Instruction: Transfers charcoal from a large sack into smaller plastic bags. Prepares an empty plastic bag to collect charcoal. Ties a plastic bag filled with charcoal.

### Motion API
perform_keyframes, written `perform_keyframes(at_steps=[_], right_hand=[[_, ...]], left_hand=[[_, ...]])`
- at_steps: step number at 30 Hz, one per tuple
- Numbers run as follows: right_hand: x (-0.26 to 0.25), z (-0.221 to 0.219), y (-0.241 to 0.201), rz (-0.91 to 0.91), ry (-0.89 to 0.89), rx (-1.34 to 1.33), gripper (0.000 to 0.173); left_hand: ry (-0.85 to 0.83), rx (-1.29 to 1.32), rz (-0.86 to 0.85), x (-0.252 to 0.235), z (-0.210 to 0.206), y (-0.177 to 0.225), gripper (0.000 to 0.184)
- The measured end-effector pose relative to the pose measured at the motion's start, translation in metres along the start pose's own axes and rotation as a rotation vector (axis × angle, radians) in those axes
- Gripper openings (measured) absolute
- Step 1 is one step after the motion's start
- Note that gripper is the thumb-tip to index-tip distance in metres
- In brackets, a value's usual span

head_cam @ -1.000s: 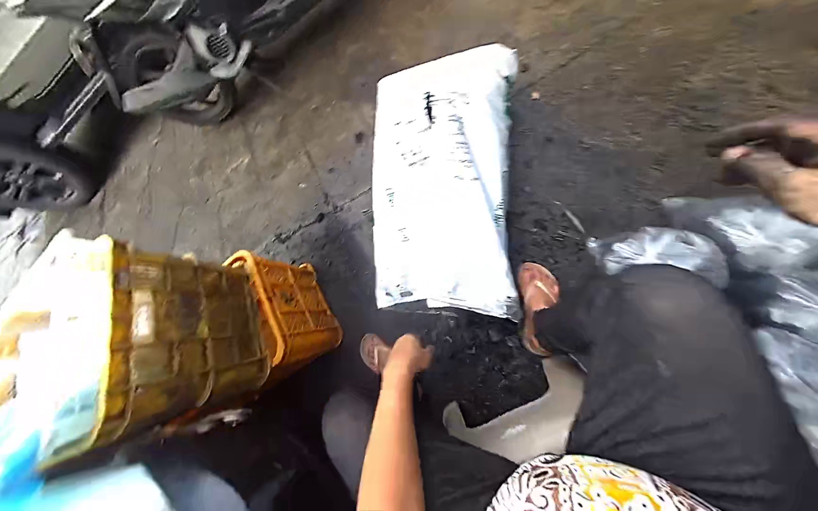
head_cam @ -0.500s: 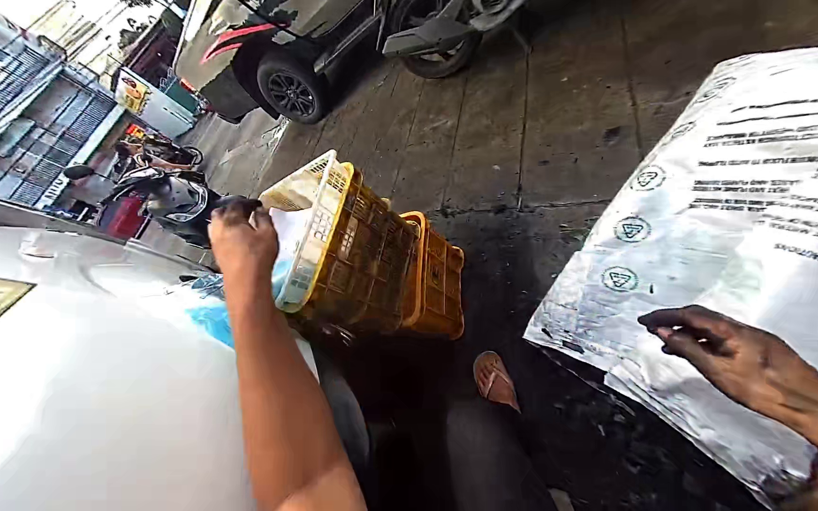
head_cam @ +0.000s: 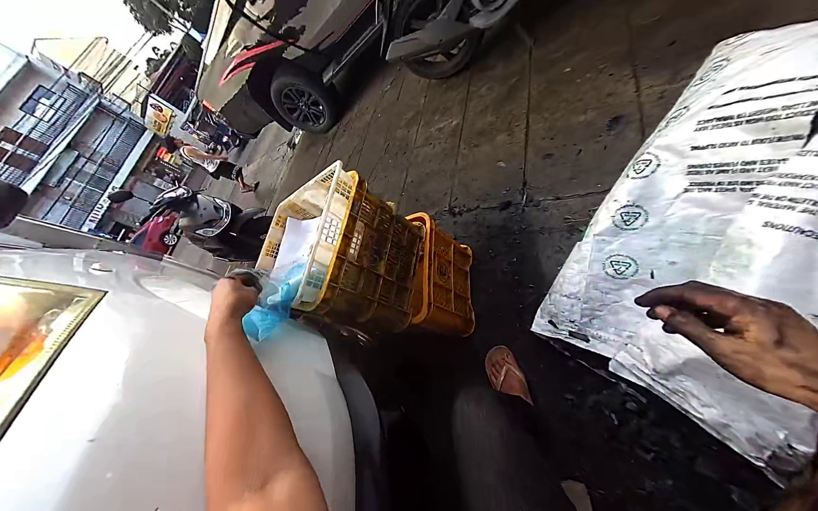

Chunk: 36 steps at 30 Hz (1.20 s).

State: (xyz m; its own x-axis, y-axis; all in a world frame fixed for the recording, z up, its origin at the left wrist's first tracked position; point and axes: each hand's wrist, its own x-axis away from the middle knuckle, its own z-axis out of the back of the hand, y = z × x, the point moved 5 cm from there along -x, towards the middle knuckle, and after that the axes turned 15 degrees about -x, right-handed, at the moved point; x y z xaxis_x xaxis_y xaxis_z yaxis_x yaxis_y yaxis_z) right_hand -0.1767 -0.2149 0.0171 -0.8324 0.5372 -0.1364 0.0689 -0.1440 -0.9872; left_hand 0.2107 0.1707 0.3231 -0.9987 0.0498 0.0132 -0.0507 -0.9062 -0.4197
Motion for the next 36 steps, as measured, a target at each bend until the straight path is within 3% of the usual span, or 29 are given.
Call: perform_keyframes(at_steps=[3, 8, 14, 17, 21, 26, 29, 30, 32, 36], right_hand=[[-0.003, 0.004, 0.001, -0.036, 0.005, -0.017, 0.030], [-0.010, 0.014, 0.010, -0.042, 0.053, 0.023, 0.024], [-0.018, 0.016, 0.018, -0.093, 0.069, 0.052, 0.022], [-0.021, 0.007, 0.017, -0.116, 0.036, 0.054, 0.021], [-0.024, 0.002, 0.018, -0.124, 0.000, 0.059, 0.022], [-0.021, 0.006, 0.021, -0.135, -0.004, 0.059, 0.021], [-0.020, 0.009, 0.021, -0.129, 0.002, 0.060, 0.021], [-0.019, 0.010, 0.022, -0.129, 0.008, 0.065, 0.021], [-0.016, 0.012, 0.022, -0.154, -0.008, 0.068, 0.021], [-0.018, 0.011, 0.013, -0.192, -0.044, 0.079, 0.021]], left_hand=[[-0.004, 0.259, 0.019, -0.017, -0.024, 0.004, 0.042], [-0.105, 0.216, 0.165, -0.022, -0.054, 0.015, 0.033], [-0.233, -0.140, 0.051, -0.040, -0.053, 0.028, 0.040], [-0.174, -0.179, 0.075, -0.033, -0.042, 0.038, 0.040], [0.039, 0.054, 0.089, -0.033, -0.012, 0.021, 0.046], [-0.103, 0.383, 0.158, -0.014, 0.010, 0.008, 0.036], [0.078, 0.729, 0.176, -0.019, 0.014, 0.004, 0.030], [0.113, 0.721, 0.174, -0.022, 0.014, 0.005, 0.031], [0.053, 0.388, 0.154, -0.019, 0.001, 0.005, 0.036], [-0.036, 0.022, -0.041, -0.036, -0.055, 0.003, 0.038]])
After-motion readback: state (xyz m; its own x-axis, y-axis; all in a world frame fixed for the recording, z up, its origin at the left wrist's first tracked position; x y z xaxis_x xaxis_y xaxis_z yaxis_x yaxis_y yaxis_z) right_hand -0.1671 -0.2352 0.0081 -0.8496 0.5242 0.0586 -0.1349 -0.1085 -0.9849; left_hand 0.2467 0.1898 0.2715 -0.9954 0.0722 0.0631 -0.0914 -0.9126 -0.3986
